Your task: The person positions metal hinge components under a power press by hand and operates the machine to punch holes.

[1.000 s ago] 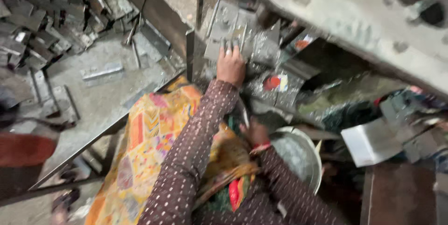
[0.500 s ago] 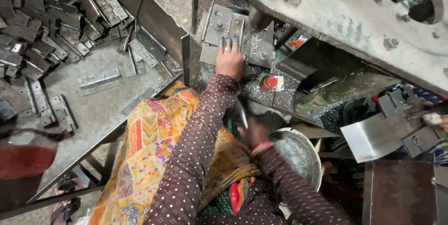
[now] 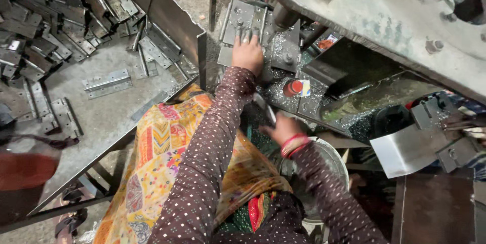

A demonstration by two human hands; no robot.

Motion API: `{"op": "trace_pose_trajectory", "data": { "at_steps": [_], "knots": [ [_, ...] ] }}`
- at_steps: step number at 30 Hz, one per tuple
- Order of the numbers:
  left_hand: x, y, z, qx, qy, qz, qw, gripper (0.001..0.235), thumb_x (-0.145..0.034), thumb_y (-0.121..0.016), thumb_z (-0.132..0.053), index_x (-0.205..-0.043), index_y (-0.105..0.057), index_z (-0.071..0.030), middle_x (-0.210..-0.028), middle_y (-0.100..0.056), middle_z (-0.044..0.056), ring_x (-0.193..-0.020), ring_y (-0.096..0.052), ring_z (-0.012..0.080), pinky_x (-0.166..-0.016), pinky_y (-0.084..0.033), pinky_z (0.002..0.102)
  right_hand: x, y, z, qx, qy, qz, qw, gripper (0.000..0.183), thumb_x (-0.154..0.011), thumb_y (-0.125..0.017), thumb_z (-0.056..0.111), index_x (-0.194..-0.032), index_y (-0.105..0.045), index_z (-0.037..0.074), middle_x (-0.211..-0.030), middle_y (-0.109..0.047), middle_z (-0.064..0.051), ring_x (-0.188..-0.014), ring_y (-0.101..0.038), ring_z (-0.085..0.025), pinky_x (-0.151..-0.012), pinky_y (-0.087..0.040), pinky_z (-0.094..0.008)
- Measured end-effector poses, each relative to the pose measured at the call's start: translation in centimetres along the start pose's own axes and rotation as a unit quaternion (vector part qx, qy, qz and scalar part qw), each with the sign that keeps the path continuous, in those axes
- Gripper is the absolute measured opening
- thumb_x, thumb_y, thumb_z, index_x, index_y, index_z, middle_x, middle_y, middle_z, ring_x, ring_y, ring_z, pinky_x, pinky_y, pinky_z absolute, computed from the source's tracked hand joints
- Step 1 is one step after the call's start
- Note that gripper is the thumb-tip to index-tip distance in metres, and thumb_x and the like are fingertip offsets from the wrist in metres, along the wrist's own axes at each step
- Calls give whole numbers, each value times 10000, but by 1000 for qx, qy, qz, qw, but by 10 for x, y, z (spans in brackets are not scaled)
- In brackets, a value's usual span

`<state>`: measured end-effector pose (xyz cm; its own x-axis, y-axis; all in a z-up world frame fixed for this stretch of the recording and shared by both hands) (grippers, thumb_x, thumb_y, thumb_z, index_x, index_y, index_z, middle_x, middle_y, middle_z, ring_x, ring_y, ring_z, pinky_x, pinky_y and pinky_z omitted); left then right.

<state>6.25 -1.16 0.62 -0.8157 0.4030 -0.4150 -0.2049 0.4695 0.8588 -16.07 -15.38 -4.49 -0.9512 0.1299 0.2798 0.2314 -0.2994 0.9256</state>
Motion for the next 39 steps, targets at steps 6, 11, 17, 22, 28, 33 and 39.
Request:
{"op": "trace_pose_trajectory", "data": {
  "at_steps": [6, 11, 17, 22, 28, 33, 39],
  "knots": [
    [-6, -15, 4, -22, -3, -20, 1000, 285, -903, -518, -158, -1024, -756, -59, -1256, -659, 144, -1175, -640, 304, -1107, -365, 591, 33, -93, -17, -125, 36, -127, 983, 566, -882, -741, 481, -1144, -610, -3, -806, -696, -284, -806, -686, -495, -652, -549, -550],
    [12, 22, 11, 4, -22, 136, 990, 247, -900, -564, -193, -1034, -751, -103, -1266, -661, 104, -1174, -631, 280, -1122, -397, 530, 11, -81, -33, -27, -43, 4, 999, 743, -813, -759, 576, -1189, -561, -34, -822, -707, -286, -797, -683, -503, -691, -539, -576],
    [129, 72, 47, 39, 4, -228, 973, 335, -858, -604, -175, -1180, -623, -84, -1217, -610, 106, -1100, -683, 280, -980, -496, 474, 18, 12, -10, 14, -5, -54, 998, 608, -892, -683, 635, -1053, -684, 49, -900, -726, -271, -878, -694, -500, -743, -540, -575],
    [215, 80, 174, -45, 393, -97, 913, 332, -804, -652, -163, -1126, -638, -85, -1141, -602, 158, -896, -673, 357, -752, -527, 501, 33, 38, 21, -1, -31, 12, 999, 640, -887, -656, 614, -1089, -643, 7, -863, -729, -274, -810, -739, -489, -730, -556, -573],
    [310, 95, 295, -149, 546, -131, 814, 433, -871, -693, -298, -1233, -633, -69, -1265, -600, 197, -1053, -675, 359, -1008, -458, 591, 22, 36, 11, 64, -27, -10, 998, 662, -892, -695, 601, -1125, -660, -17, -878, -730, -296, -872, -708, -495, -779, -533, -569],
    [365, 89, 337, -276, 561, -164, 763, 357, -913, -605, -201, -1238, -643, -58, -1201, -627, 180, -1053, -654, 333, -1023, -460, 557, 13, 29, -2, 66, 25, -40, 997, 702, -849, -724, 600, -1173, -673, -22, -895, -708, -292, -868, -696, -494, -754, -533, -553],
    [378, 77, 345, -246, 567, -184, 765, 354, -977, -522, -75, -1309, -643, -71, -1178, -636, 158, -1019, -663, 323, -1030, -480, 507, 16, 35, 8, 56, -37, -6, 998, 701, -835, -730, 600, -1152, -670, -21, -746, -710, -233, -661, -726, -378, -651, -545, -482]
  ]
}}
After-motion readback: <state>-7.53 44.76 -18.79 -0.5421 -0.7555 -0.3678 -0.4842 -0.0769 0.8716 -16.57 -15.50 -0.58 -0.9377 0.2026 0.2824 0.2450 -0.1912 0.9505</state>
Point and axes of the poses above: each hand's wrist, its own x-axis away from the middle knuckle, its own y-axis out of the back of the hand, z = x × y, the point moved 2 cm from there along -x, towards the middle knuckle
